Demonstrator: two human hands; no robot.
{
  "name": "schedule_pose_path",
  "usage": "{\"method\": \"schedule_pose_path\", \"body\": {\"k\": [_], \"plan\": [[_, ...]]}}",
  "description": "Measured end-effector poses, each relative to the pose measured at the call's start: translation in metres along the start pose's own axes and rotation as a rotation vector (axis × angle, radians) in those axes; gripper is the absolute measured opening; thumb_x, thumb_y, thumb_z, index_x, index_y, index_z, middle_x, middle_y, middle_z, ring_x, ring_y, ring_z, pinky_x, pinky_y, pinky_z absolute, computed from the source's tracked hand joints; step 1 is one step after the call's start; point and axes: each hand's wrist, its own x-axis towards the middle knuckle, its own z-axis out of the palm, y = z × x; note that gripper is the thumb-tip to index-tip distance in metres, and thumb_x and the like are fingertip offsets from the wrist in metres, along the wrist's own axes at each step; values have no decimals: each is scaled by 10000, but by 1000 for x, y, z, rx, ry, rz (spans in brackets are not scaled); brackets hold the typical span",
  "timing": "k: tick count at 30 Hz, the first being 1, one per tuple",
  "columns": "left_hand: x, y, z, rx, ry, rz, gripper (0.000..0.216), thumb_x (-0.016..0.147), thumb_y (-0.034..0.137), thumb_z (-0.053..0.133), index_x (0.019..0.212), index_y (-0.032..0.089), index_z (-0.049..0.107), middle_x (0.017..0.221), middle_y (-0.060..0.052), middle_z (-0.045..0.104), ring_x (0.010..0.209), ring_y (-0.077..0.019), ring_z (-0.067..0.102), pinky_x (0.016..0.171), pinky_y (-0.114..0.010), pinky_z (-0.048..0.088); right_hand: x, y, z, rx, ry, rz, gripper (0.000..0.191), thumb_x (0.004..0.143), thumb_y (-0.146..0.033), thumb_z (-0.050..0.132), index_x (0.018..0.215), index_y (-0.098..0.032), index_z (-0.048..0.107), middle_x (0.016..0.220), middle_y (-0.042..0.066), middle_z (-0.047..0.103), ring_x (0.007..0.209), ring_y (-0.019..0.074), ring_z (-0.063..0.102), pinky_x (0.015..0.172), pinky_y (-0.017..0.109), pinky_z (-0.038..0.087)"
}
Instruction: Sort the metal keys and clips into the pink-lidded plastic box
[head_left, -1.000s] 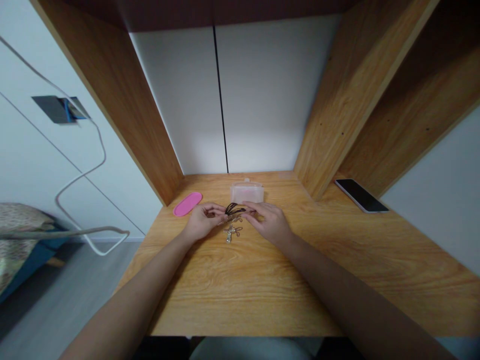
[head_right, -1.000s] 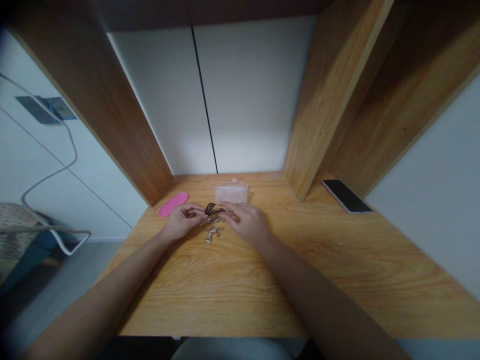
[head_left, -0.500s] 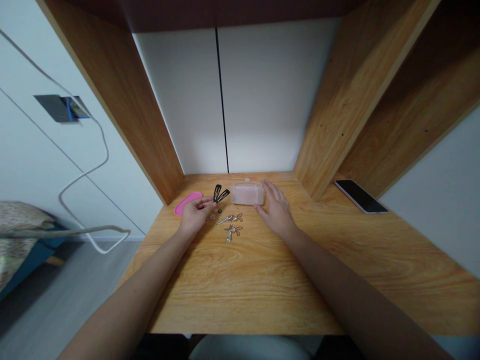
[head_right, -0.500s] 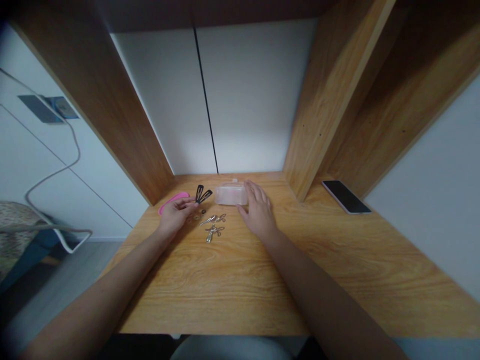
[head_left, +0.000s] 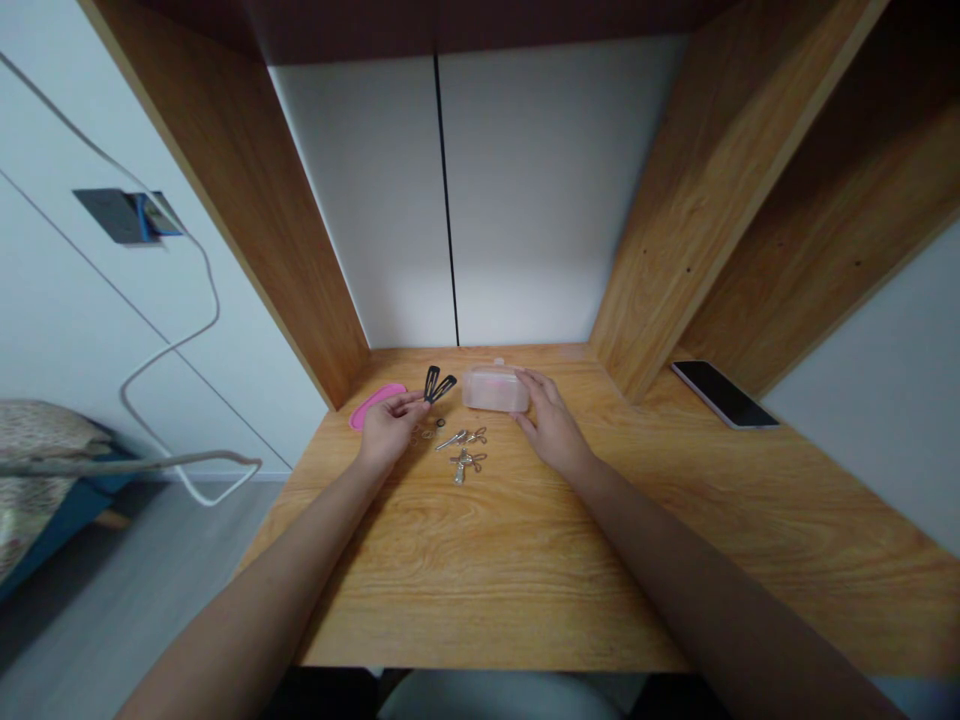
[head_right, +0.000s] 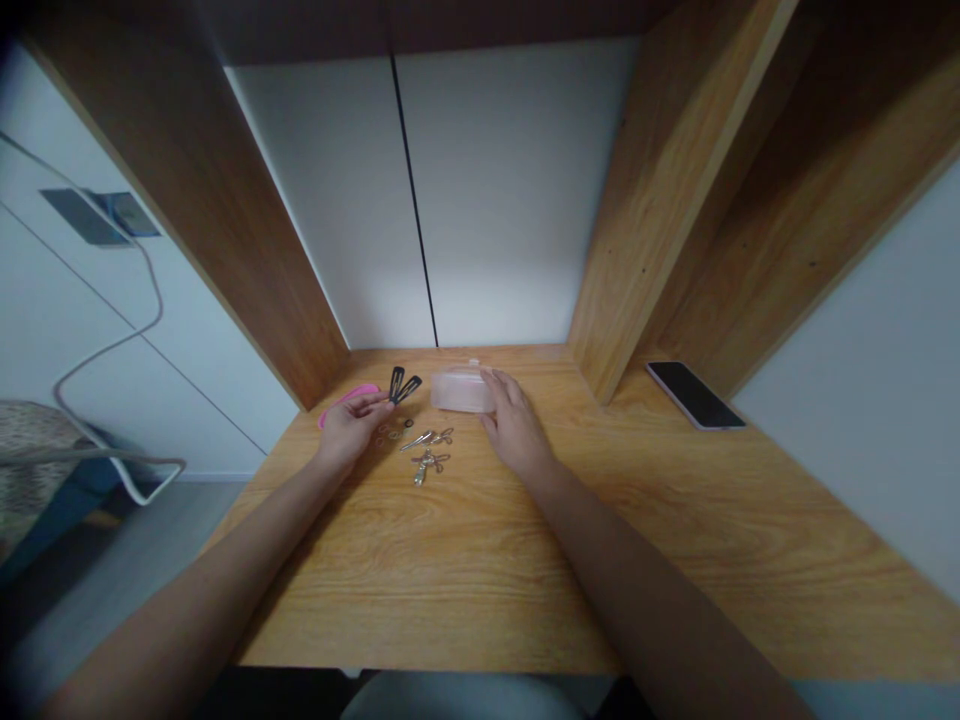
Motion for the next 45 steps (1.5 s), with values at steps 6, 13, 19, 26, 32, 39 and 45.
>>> {"method": "schedule_pose_path", "body": {"k": [6, 13, 19, 26, 32, 39, 45], "plan": [[-1, 1, 0, -11, 14, 12, 521, 667, 414, 855, 1073, 112, 731, 896, -125, 776, 654, -169, 700, 530, -229, 493, -2, -2, -1, 111, -25, 38, 628, 816, -82, 632, 1382, -313, 490, 1462, 90, 409, 1388, 266, 447, 1159, 477, 424], [-3, 1, 1, 49, 1, 78, 520, 710, 470, 826, 1082, 116, 744, 939, -144, 779, 768, -225, 733, 582, -255, 528, -1, -5, -2, 121, -40, -24, 400, 849, -92, 582, 1211, -261, 617, 1403, 113, 463, 1388, 265, 447, 1169, 490, 391], [-8, 4, 3, 119, -26, 132, 488, 747, 461, 794, 1086, 112, 757, 960, -140, 779, 770, -216, 720, 576, -249, 516, -1, -8, -1, 140, -74, -42, 311, 872, -82, 556, 1117, -238, 665, 1411, 120, 465, 1337, 254, 508, 1143, 476, 420], [-13, 11, 5, 246, -18, 205, 414, 789, 446, 750, 1058, 133, 782, 904, -115, 783, 754, -218, 706, 645, -293, 553, -2, -10, -1, 148, -76, -62, 302, 874, -80, 568, 1109, -239, 672, 1401, 118, 495, 1355, 250, 496, 1145, 468, 419], [-17, 16, 6, 270, -65, 236, 369, 820, 432, 736, 1049, 148, 790, 941, -109, 790, 792, -222, 721, 733, -305, 564, -1, -10, -1, 155, -71, -70, 319, 862, -74, 585, 1113, -244, 681, 1384, 111, 512, 1350, 251, 500, 1145, 477, 422], [-17, 16, 8, 235, -119, 239, 419, 846, 443, 719, 1123, 130, 757, 993, -118, 785, 903, -241, 723, 823, -320, 557, -1, -14, -4, 130, -89, -49, 300, 861, -80, 587, 1110, -223, 675, 1392, 127, 505, 1364, 252, 481, 1151, 456, 413], [-18, 15, 7, 303, -86, 304, 451, 869, 456, 683, 1200, 153, 727, 977, -96, 773, 851, -208, 686, 769, -294, 529, -1, -13, -3, 133, -89, -56, 319, 845, -77, 591, 1112, -234, 668, 1393, 118, 499, 1369, 251, 472, 1158, 466, 403]]}}
